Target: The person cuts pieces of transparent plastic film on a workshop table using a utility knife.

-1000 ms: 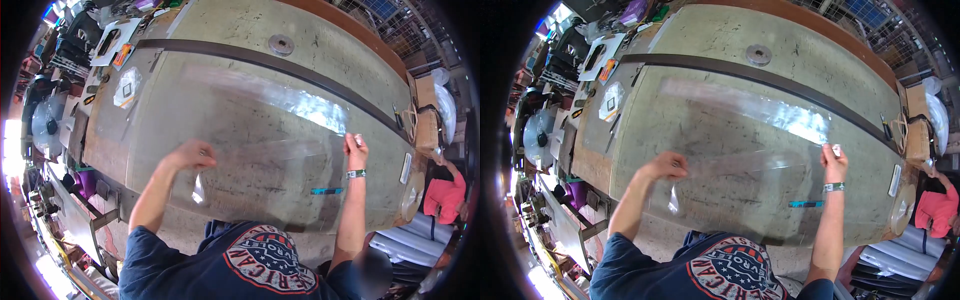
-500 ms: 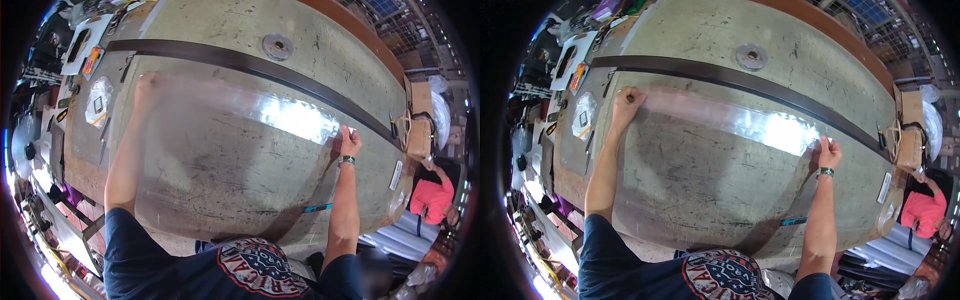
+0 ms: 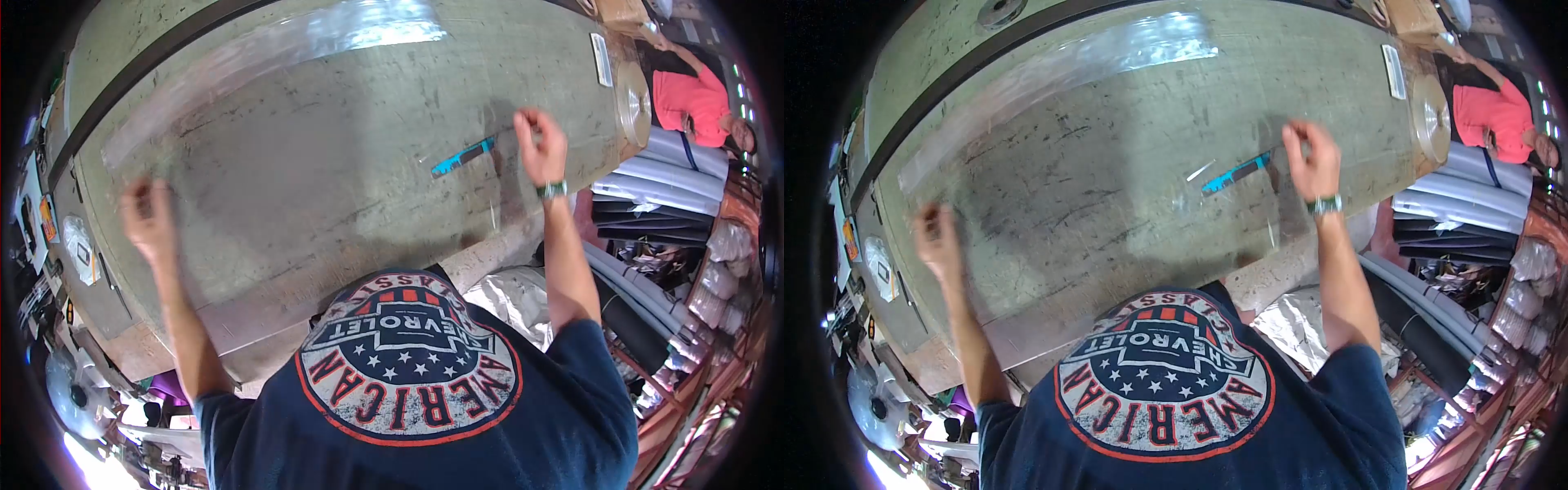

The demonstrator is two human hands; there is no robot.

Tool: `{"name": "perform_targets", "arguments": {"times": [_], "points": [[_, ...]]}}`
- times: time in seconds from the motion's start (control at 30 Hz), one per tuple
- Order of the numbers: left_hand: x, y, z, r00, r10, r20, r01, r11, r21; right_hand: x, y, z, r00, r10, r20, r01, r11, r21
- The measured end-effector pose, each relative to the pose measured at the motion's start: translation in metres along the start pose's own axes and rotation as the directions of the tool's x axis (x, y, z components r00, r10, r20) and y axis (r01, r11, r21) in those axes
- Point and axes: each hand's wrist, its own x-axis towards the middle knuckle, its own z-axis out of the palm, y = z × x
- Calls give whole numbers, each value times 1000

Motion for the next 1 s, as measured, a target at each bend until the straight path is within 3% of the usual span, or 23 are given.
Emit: {"name": "perform_targets", "arguments": {"times": [0.03,0.07,0.17,0.23,0.3,0.4,0.5,0.6,0.63,0.73,0.77,0.87,0.9,0.97,1.0], "points": [[-31,25,17,997,-8,80,6,1000,23,-38,10,-8,997,67,29,-68,998,11],[-61,46,36,980,82,180,-82,997,-7,-74,18,-12,990,128,55,-130,991,23],[-142,160,91,856,176,487,-131,984,-125,-140,33,-13,989,9,150,7,994,-105],[-175,215,134,694,501,518,-290,852,-436,-163,30,-6,983,-34,178,60,988,-145],[-189,272,169,580,663,473,-439,744,-504,-170,34,-6,979,-16,205,41,992,-117],[-200,304,222,465,731,499,-679,657,-329,-170,60,2,984,-51,171,56,998,-25],[-199,307,253,631,666,398,-605,743,-285,-167,75,10,993,-93,70,89,994,59],[-188,323,251,761,454,464,-500,865,-26,-167,85,15,989,-145,31,142,985,96],[-187,322,256,745,508,432,-567,824,9,-166,79,8,987,-158,31,154,982,109],[-176,326,279,706,519,483,-593,805,2,-172,89,5,976,-166,143,129,963,237],[-170,332,288,708,478,520,-574,818,30,-175,88,1,971,-78,226,-6,937,348],[-152,355,305,807,453,379,-546,817,187,-175,85,-27,896,-56,441,-146,900,411],[-150,360,306,809,513,287,-565,813,138,-173,84,-38,874,-100,475,-152,872,464],[-162,392,278,651,616,443,-629,765,-139,-162,80,-66,784,-212,584,-143,853,501],[-183,397,265,543,667,510,-551,741,-384,-156,79,-76,732,-273,624,-140,836,530]]}}
